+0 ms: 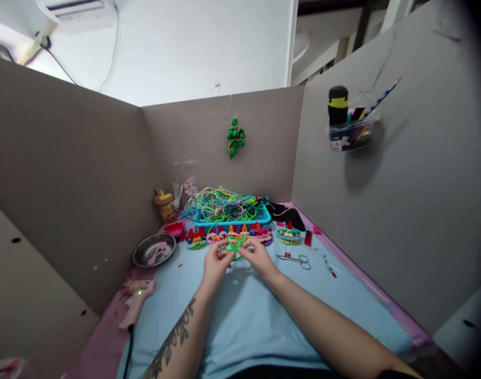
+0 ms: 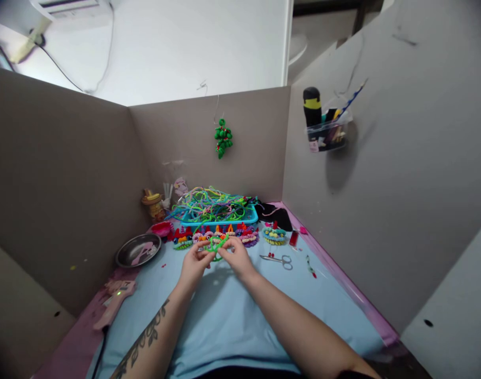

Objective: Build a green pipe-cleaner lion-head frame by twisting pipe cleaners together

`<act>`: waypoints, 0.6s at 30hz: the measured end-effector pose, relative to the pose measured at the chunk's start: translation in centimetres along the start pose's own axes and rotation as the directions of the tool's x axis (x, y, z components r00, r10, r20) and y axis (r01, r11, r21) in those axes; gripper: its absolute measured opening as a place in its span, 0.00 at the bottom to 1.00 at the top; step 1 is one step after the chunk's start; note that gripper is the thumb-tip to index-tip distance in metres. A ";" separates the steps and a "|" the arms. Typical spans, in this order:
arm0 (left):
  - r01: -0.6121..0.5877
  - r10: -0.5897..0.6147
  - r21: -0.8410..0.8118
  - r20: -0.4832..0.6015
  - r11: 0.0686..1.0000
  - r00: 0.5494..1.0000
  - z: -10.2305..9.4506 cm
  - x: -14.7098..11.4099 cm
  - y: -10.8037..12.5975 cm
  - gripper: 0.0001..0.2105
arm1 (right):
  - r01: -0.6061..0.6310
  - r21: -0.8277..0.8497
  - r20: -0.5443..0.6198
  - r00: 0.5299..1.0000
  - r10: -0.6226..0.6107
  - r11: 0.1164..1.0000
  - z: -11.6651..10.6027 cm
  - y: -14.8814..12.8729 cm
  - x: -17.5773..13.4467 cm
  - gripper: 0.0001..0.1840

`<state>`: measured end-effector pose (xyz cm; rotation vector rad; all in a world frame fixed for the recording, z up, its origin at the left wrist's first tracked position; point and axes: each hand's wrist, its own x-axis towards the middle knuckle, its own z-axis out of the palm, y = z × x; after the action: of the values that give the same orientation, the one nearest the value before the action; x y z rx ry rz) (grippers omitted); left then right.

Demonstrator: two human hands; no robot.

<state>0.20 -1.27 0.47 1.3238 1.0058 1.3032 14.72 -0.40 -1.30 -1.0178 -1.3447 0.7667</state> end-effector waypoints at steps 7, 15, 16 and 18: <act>0.093 -0.097 -0.190 -0.012 0.977 0.995 -0.5 0.5 0.3 0.25 | 0.036 0.022 -0.058 0.998 -0.034 0.999 -1.7 0.8 1.5 0.10; 0.168 -0.160 -0.319 0.051 0.933 0.986 -0.7 0.4 1.1 0.26 | 0.130 -0.265 -0.057 0.987 -0.151 0.955 -2.1 1.0 1.6 0.10; 0.174 -0.164 -0.325 0.058 0.929 0.985 -0.7 0.3 1.1 0.26 | 0.131 -0.294 -0.048 0.987 -0.151 0.947 -2.1 1.0 1.6 0.08; 0.176 -0.163 -0.325 0.067 0.929 0.984 -0.7 0.3 1.1 0.26 | 0.120 -0.339 -0.036 0.989 -0.141 0.933 -2.3 1.1 1.7 0.06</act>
<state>-0.54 -1.07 1.58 0.9808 0.8128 1.2455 17.25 1.22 -1.48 -1.1938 -1.5066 0.4091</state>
